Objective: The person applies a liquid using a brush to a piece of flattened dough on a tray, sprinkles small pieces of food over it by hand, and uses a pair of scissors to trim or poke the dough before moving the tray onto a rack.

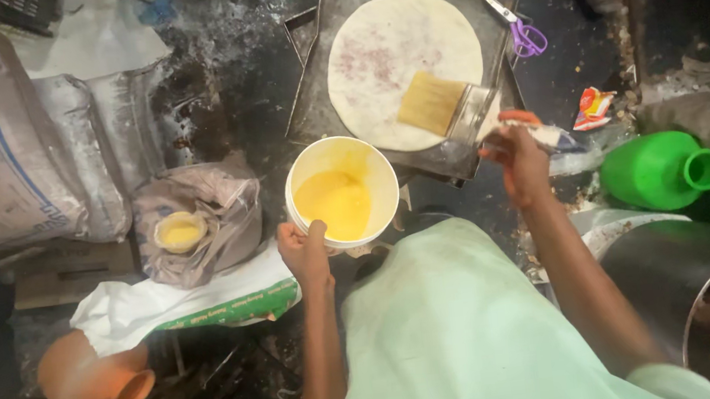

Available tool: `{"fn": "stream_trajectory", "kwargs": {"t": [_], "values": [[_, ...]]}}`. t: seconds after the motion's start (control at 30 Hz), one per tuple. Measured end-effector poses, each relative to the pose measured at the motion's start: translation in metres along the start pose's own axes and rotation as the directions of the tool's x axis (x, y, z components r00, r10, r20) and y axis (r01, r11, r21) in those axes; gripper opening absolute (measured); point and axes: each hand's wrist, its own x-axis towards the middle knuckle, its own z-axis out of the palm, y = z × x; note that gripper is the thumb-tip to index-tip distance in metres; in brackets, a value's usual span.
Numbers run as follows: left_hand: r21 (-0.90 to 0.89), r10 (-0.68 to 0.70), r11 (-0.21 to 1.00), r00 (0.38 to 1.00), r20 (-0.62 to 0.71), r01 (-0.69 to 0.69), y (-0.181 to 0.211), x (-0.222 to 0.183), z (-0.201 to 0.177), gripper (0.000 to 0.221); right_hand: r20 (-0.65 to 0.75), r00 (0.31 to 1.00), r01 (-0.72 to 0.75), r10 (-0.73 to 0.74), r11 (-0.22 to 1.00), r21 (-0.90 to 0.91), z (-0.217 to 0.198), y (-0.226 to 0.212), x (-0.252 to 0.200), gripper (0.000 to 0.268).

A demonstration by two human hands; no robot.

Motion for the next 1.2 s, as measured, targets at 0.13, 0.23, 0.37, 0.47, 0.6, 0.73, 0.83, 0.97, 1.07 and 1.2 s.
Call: {"fn": "stream_trajectory", "kwargs": {"t": [0.13,0.23,0.37,0.47,0.6,0.73,0.83,0.97,1.07,1.2], "values": [[-0.149,-0.153,0.977,0.988,0.01,0.153,0.015,0.004,0.008,0.029,0.06,0.965,-0.249,0.256,0.963,-0.102,-0.019,0.011,0.089,0.021],[0.015,-0.128,0.992,0.99,-0.066,0.129,0.011,0.006,-0.011,0.03,-0.122,0.992,-0.047,-0.022,0.842,-0.537,-0.028,0.003,0.113,0.013],[-0.001,-0.053,0.999,0.976,-0.213,0.054,-0.006,0.007,-0.025,0.031,0.308,0.794,0.567,-0.523,0.457,-0.685,-0.009,-0.017,0.092,0.014],[-0.077,-0.054,0.996,0.957,-0.286,0.033,-0.006,0.011,-0.028,0.026,0.561,0.743,0.667,-0.367,0.333,-0.666,0.034,-0.004,0.078,0.023],[-0.17,-0.103,0.985,0.908,-0.406,0.036,0.002,0.019,-0.046,0.027,0.716,0.681,0.671,-0.156,0.525,-0.524,0.074,0.022,0.055,0.022],[-0.198,-0.057,0.98,0.929,-0.364,-0.017,0.0,0.032,-0.056,0.027,0.597,0.801,0.452,-0.044,0.698,-0.555,0.088,0.022,0.105,0.016],[-0.157,-0.076,0.988,0.915,-0.396,0.014,-0.015,0.044,-0.065,0.028,0.5,0.861,0.451,-0.092,0.594,-0.666,0.074,-0.013,0.148,0.015],[-0.146,-0.043,0.989,0.926,-0.375,-0.013,-0.031,0.052,-0.079,0.029,0.614,0.624,0.775,-0.484,0.283,-0.565,0.079,-0.02,0.165,0.019],[-0.169,-0.142,0.982,0.906,-0.4,0.079,-0.038,0.067,-0.088,0.029,0.678,0.483,0.837,-0.555,0.066,-0.543,0.097,0.012,0.165,0.016],[-0.101,-0.156,0.987,0.907,-0.391,0.127,-0.048,0.087,-0.115,0.029,0.472,0.88,0.395,-0.061,0.646,-0.653,0.108,0.055,0.164,0.018]]}}
